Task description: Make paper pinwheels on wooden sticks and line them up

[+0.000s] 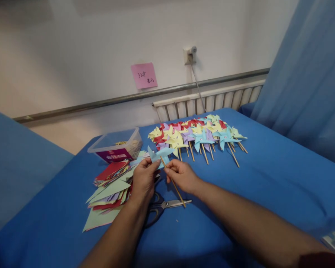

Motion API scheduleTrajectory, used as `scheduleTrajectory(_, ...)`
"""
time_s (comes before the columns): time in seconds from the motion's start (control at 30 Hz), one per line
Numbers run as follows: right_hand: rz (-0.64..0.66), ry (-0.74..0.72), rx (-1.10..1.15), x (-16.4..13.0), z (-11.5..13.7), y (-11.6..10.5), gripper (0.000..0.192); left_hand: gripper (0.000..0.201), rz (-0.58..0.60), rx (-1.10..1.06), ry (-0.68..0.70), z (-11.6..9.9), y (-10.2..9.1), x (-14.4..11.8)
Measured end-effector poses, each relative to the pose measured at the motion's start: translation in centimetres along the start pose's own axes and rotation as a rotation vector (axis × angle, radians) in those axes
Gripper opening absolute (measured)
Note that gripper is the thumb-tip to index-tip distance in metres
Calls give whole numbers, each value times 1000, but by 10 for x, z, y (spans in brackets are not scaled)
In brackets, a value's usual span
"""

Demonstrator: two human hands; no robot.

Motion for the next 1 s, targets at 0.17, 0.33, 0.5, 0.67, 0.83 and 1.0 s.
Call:
scheduleTrajectory(0.17, -17, -12, 33, -1, 3, -4, 33, 29, 25, -20, 4, 0, 5, -2)
scheduleTrajectory(0.33, -179, -89, 276, -3, 22, -29, 35, 33, -21, -88, -52, 3, 0, -3)
scheduleTrajectory(0.5, -346, -120, 444, -8, 32, -49, 34, 32, -41, -159, -83, 7, -1, -4)
scheduleTrajectory(0.67, -397, -146, 471, -11, 33, -50, 39, 28, -38, -215, -78, 5, 2, -8)
scheduleTrajectory(0.83, -399, -158, 403, -11, 31, -48, 37, 29, -33, -232, -83, 5, 4, -8)
scheduleTrajectory(1.0, -264, -149, 345, -12, 28, -35, 29, 31, -38, -223, -100, 8, 4, -7)
Point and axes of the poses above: each hand's wrist, its own x-axis towards the middle knuckle, its own y-axis out of the palm, z = x × y, the point moved 10 cm from there along x, towards the middle knuckle, and after that the axes turned 3 degrees about x, right-handed, at the moved point
